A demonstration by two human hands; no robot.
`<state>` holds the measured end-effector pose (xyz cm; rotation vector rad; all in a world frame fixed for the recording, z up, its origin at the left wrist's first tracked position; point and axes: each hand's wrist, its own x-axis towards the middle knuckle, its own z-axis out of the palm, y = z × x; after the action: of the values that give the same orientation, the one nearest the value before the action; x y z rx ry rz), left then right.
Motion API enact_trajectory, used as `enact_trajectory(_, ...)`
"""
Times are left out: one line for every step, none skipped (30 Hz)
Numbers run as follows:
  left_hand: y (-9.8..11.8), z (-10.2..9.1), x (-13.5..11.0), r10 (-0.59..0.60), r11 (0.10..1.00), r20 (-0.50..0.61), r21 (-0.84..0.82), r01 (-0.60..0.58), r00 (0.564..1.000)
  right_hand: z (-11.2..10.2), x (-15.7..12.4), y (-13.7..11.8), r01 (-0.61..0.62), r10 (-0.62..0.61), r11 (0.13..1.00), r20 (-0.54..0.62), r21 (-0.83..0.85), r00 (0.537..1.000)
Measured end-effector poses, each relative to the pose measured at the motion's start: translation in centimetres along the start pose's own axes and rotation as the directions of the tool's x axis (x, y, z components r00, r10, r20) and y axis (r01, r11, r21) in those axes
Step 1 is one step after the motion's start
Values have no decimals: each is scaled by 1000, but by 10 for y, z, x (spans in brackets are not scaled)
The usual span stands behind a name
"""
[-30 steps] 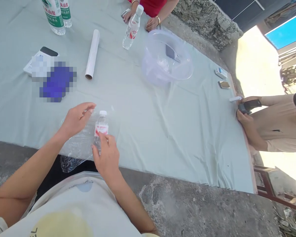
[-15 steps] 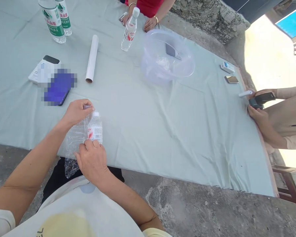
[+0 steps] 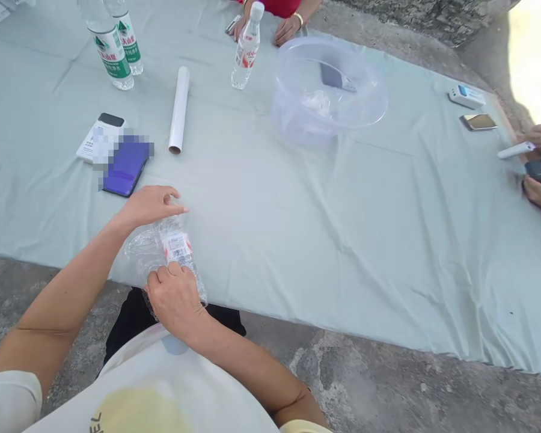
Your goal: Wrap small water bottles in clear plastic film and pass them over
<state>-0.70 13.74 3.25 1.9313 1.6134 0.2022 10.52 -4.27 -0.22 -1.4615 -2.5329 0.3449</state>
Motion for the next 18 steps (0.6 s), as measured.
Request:
enact_trajectory(2,1,3,6,999,12,50,-6,1000,1,0,0,2,-2,1000,-3,1,1000)
enact_trajectory(2,2,6,1,997,-10,82,0,1000,1,0,0,3,-3,1000,-6,0,1000)
enact_trajectory(1,3,8,-11,995,-53,97,16,999,2,0,0,1,-1,1000,-9,0,1000)
enact_trajectory(-2,2,10,-32,994,-109,99,43,993,1,0,0,1,-1,1000,-12,0,1000)
enact_trajectory(-5,2,10,-58,993,-166,94,75,984,1,0,0,1,-1,1000,-14,1,1000)
enact_trajectory(-9,1,9,-85,991,-216,86,106,973,0,0,1,5,-5,1000,-16,6,1000)
enact_trajectory(-13,1,6,-109,988,-253,75,132,961,-2,-1,3,13,-13,1000,-19,19,1000)
enact_trajectory(-17,1,2,-128,987,-285,59,151,950,-4,-1,6,24,-23,999,-26,48,999)
enact_trajectory(-22,2,-3,-143,985,-321,41,165,936,-7,-2,9,41,-37,994,-39,99,999)
enact_trajectory(-28,4,-8,-156,984,-364,21,176,918,-9,-3,13,58,-48,983,-63,173,997)
enact_trajectory(-34,5,-14,-164,984,-410,0,180,897,-11,-4,18,72,-46,963,-104,259,994)
enact_trajectory(-40,6,-20,-171,983,-458,-21,181,873,-13,-5,23,77,-23,937,-161,340,987)
enact_trajectory(-46,7,-27,-179,982,-501,-43,183,847,-14,-6,29,67,29,912,-226,404,974)
enact_trajectory(-51,7,-35,-194,980,-539,-66,188,820,-15,-8,34,38,98,895,-280,445,955)
enact_trajectory(-55,6,-43,-216,976,-570,-93,198,793,-15,-9,39,-11,175,885,-310,466,935)
enact_trajectory(-57,5,-53,-242,970,-594,-124,210,767,-14,-11,43,-75,244,879,-310,470,919)
enact_trajectory(-57,5,-63,-267,964,-610,-155,218,746,-14,-12,46,-143,298,873,-278,466,913)
enact_trajectory(-56,5,-74,-284,959,-620,-183,217,731,-13,-12,47,-208,336,863,-216,461,917)
